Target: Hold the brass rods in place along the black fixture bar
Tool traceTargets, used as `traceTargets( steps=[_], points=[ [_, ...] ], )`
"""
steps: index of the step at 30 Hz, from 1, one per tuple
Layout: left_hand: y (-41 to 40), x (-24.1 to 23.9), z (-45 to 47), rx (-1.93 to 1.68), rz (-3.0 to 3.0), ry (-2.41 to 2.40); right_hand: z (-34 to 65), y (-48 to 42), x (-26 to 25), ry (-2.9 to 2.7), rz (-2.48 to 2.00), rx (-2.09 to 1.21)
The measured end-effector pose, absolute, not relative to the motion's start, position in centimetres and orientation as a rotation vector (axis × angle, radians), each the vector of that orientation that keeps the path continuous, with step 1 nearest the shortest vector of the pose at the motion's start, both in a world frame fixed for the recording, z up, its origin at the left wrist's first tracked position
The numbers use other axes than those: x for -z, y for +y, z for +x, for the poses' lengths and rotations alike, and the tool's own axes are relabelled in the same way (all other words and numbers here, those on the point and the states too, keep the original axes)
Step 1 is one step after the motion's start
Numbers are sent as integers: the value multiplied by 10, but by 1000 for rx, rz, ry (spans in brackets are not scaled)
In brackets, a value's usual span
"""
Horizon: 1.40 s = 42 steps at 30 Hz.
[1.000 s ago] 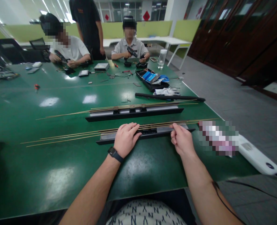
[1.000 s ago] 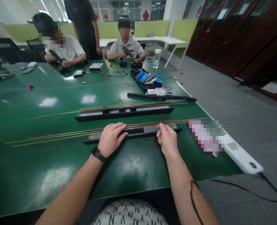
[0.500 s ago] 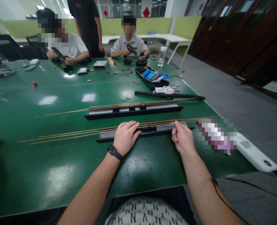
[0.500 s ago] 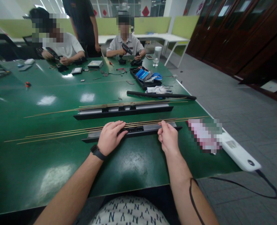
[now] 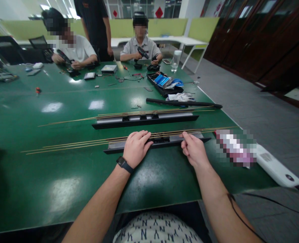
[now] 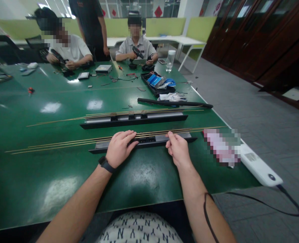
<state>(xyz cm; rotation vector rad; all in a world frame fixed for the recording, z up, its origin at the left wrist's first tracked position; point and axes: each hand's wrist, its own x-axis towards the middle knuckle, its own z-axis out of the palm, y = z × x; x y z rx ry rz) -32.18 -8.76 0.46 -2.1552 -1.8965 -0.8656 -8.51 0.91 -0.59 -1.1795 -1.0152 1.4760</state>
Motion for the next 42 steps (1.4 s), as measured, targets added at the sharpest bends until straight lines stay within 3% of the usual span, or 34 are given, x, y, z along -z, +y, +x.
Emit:
traceTargets(
  steps=[42],
  points=[
    [-88,-3,-322,878,-2142,-1866,-75,17,9,-817,-1160,-1334]
  ],
)
